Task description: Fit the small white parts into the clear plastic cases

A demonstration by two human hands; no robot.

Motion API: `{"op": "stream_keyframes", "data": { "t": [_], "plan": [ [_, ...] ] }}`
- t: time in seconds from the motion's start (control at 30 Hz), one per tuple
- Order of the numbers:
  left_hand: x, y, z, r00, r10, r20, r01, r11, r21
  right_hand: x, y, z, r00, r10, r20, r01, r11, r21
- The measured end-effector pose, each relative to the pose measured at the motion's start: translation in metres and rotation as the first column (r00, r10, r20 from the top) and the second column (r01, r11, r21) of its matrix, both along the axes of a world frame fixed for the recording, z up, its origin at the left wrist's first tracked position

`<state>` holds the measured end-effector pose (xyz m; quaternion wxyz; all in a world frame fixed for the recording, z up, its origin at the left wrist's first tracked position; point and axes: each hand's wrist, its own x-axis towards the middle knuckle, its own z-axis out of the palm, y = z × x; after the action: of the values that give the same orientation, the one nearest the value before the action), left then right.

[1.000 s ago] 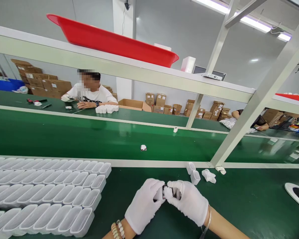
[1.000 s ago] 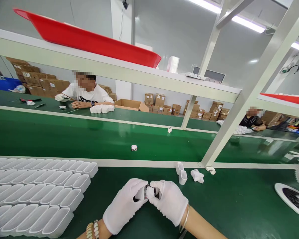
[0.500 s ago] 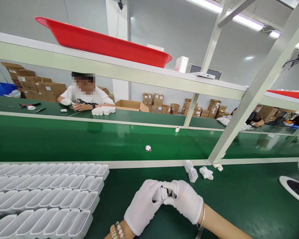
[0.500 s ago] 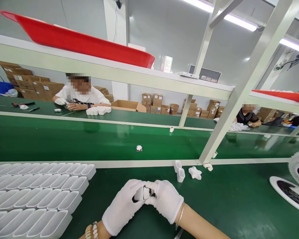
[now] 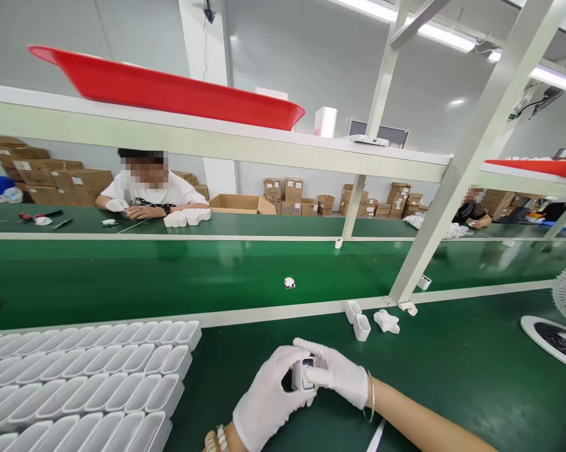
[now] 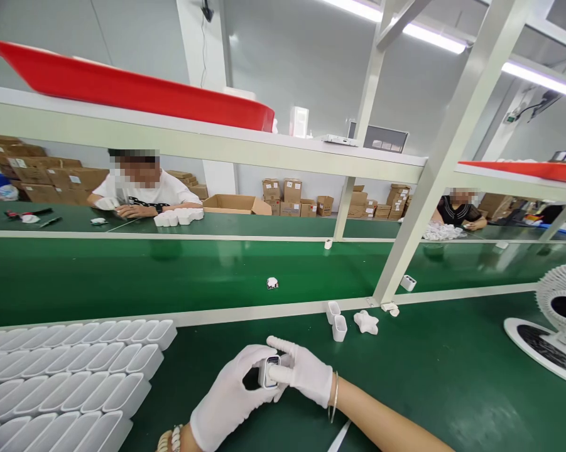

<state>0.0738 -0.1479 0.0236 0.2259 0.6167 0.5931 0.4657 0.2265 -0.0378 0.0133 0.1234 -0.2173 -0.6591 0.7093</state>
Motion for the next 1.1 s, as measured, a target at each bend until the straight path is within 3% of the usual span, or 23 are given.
{"op": "stream_keyframes", "data": {
  "t": [0.17,0.43,0.63,0.73,0.9,1.0,1.1],
  "plan": [
    [0.002,-0.003,0.001,1.0,-0.03,0.01,0.03,0.999,-0.045,0.0,-0.005,-0.008,0.995,-0.035,-0.094,0.027,0.996,-0.084],
    [0.0,-0.005,-0.004,0.999,-0.013,0.04,0.016,0.997,-0.071,-0.005,-0.015,-0.004,0.987,-0.101,-0.129,0.087,0.99,-0.109],
    [-0.019,0.003,-0.001,0.984,0.173,0.048,-0.166,0.979,-0.118,-0.01,-0.018,-0.006,0.99,-0.099,-0.104,0.08,0.981,-0.179],
    [-0.037,0.034,0.002,0.942,0.316,0.114,-0.292,0.938,-0.189,-0.014,-0.018,-0.004,0.991,-0.093,-0.094,0.074,0.979,-0.19],
    [-0.052,0.117,0.006,0.908,0.418,0.031,-0.403,0.891,-0.21,-0.017,-0.021,0.002,0.999,-0.038,0.037,0.043,0.987,-0.152],
    [-0.052,0.158,0.009,0.894,0.445,-0.051,-0.447,0.875,-0.187,-0.016,-0.019,-0.003,0.992,-0.023,0.121,0.034,0.995,-0.094],
    [-0.047,0.181,0.017,0.896,0.422,-0.136,-0.44,0.885,-0.154,-0.018,-0.01,-0.013,0.988,0.015,0.153,-0.022,0.999,0.044]
  ]
}}
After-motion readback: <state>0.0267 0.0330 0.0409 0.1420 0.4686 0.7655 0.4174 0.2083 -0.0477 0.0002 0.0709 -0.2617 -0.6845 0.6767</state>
